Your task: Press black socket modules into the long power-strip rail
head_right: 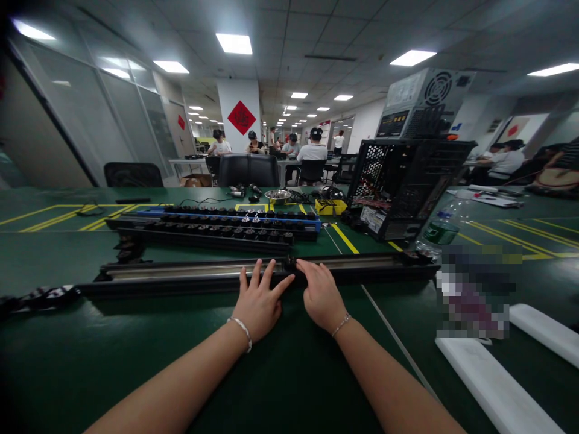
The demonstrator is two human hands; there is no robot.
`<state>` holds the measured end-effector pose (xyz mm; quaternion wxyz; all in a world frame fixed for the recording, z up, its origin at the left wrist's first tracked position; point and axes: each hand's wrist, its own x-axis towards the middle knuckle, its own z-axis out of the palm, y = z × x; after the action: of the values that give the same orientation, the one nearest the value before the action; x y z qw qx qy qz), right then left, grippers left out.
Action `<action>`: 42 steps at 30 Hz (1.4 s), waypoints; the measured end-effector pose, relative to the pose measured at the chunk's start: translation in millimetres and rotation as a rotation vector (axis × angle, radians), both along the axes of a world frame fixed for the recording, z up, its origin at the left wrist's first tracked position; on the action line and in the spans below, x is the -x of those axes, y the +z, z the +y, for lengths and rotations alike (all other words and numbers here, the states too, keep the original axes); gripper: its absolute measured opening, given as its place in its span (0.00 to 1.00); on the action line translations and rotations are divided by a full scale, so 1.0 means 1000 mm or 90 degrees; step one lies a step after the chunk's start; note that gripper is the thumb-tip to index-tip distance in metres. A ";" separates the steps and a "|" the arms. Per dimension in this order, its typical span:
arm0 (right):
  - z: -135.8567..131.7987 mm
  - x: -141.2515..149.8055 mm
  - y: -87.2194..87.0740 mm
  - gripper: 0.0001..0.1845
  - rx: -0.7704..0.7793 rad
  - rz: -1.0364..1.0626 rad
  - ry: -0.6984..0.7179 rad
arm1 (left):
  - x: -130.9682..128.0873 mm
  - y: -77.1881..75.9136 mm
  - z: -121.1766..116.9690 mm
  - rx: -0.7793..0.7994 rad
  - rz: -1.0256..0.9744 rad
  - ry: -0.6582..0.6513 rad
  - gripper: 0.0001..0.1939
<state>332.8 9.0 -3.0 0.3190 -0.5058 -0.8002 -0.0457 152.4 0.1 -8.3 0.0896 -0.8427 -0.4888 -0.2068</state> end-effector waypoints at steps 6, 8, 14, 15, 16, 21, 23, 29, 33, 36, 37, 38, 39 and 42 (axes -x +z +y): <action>-0.002 0.005 0.000 0.35 0.009 -0.035 0.025 | -0.002 0.000 0.000 0.007 0.003 0.009 0.34; -0.002 0.005 0.000 0.35 0.017 -0.067 0.032 | -0.002 0.001 -0.001 0.011 0.007 0.015 0.35; -0.002 0.004 0.001 0.37 0.038 -0.116 0.039 | -0.001 0.004 -0.003 0.016 0.026 0.024 0.36; -0.003 0.004 0.002 0.37 0.042 -0.118 0.039 | -0.001 0.004 -0.004 0.015 0.028 0.024 0.36; -0.003 0.004 0.002 0.37 0.046 -0.121 0.039 | -0.002 0.003 -0.004 0.013 0.028 0.025 0.36; -0.003 0.006 0.003 0.38 0.054 -0.139 0.049 | -0.003 0.003 -0.001 0.013 0.030 0.042 0.36; -0.001 0.006 0.004 0.39 0.052 -0.148 0.054 | -0.004 0.005 0.001 0.020 0.022 0.063 0.36; 0.000 0.008 0.005 0.39 0.055 -0.181 0.057 | -0.003 0.010 0.005 0.039 0.010 0.111 0.39; -0.002 0.008 0.007 0.37 0.051 -0.193 0.052 | -0.002 0.010 0.005 0.042 0.018 0.115 0.40; -0.001 0.003 0.006 0.34 0.035 -0.192 0.004 | -0.002 0.009 0.005 0.034 0.018 0.117 0.39; 0.000 0.000 0.004 0.33 0.028 -0.193 -0.019 | -0.002 0.008 0.005 0.033 0.018 0.118 0.39; 0.001 -0.003 0.003 0.32 0.020 -0.196 -0.041 | -0.003 0.008 0.006 0.033 0.019 0.120 0.38; 0.002 -0.006 0.002 0.31 0.013 -0.201 -0.063 | -0.003 0.008 0.006 0.033 0.019 0.120 0.38; 0.005 -0.012 -0.001 0.30 -0.005 -0.213 -0.111 | -0.003 0.008 0.005 0.032 0.016 0.120 0.36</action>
<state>344.4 14.2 -4.2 0.1780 -0.5571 -0.7953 -0.1596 155.5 5.5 -0.1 0.0937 -0.7976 -0.5696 -0.1751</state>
